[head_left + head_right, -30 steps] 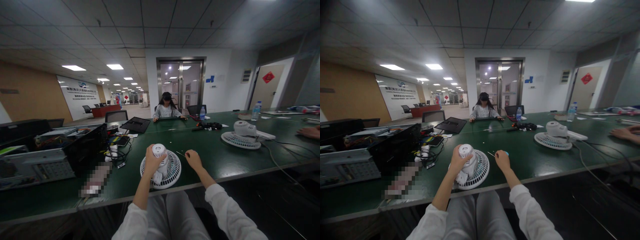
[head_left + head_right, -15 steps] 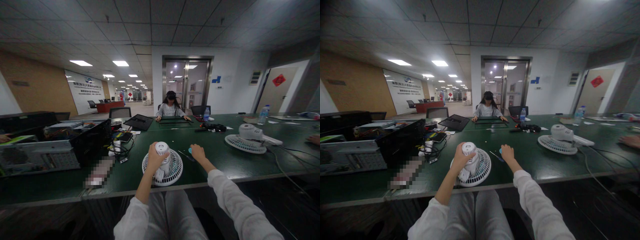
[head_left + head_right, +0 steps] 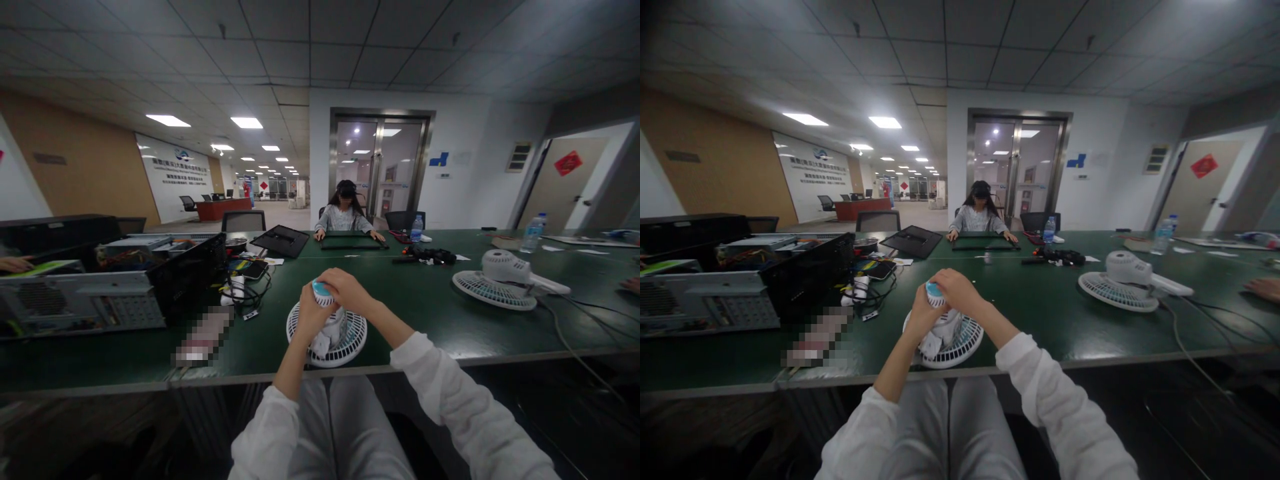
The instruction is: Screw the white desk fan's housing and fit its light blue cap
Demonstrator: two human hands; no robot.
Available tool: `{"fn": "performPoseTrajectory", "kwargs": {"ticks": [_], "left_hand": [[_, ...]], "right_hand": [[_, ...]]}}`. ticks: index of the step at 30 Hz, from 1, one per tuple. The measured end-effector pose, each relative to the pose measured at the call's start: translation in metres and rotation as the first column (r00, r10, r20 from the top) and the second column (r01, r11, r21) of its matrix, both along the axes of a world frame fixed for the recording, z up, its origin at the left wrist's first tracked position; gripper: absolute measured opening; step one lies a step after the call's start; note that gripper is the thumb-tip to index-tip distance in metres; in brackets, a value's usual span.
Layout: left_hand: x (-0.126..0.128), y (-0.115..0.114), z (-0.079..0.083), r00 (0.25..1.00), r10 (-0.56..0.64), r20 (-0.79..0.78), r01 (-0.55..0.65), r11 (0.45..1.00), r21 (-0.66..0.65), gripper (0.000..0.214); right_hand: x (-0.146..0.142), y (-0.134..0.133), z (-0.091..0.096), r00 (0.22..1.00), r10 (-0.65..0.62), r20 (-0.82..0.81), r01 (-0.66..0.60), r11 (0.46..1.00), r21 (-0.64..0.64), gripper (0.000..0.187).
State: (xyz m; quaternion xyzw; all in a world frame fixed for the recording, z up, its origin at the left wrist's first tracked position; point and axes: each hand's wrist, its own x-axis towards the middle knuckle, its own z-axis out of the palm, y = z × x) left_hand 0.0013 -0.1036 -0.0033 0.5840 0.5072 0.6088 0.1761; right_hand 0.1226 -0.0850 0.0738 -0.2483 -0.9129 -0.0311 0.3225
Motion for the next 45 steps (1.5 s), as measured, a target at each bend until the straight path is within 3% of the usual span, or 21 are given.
{"fn": "performPoseTrajectory", "kwargs": {"ticks": [4, 9, 16, 23, 32, 37, 45], "left_hand": [[0.001, 0.001, -0.001, 1.000, -0.017, 0.000, 0.017, 1.000, 0.017, 0.060], [0.001, 0.003, -0.003, 1.000, -0.006, -0.011, 0.006, 0.999, 0.041, 0.058], [0.001, 0.005, -0.004, 1.000, 0.001, -0.003, -0.001, 0.999, 0.040, 0.060], [0.001, 0.002, -0.002, 1.000, -0.021, 0.013, 0.021, 1.000, 0.003, 0.061], [0.000, 0.005, -0.005, 0.999, -0.017, -0.030, 0.018, 0.999, 0.026, 0.060], [-0.001, 0.006, -0.006, 1.000, -0.011, -0.012, 0.011, 1.000, 0.021, 0.059], [-0.001, 0.006, -0.005, 1.000, -0.004, -0.020, 0.004, 0.999, 0.035, 0.060]], "right_hand": [[-0.004, -0.003, 0.011, 0.980, -0.055, 0.189, 0.064, 0.997, -0.043, 0.022], [-0.010, -0.010, 0.026, 0.909, -0.156, 0.386, 0.161, 0.987, 0.018, 0.023], [-0.006, -0.014, 0.020, 0.915, -0.230, 0.330, 0.234, 0.972, 0.029, 0.024], [-0.006, -0.017, 0.039, 0.881, -0.219, 0.418, 0.264, 0.963, -0.051, 0.020], [-0.018, -0.015, 0.046, 0.786, -0.330, 0.523, 0.342, 0.937, 0.078, 0.021], [-0.029, -0.019, 0.046, 0.777, -0.389, 0.495, 0.397, 0.913, 0.094, 0.024], [-0.039, -0.015, 0.038, 0.794, -0.444, 0.416, 0.503, 0.863, -0.039, 0.032]]}}
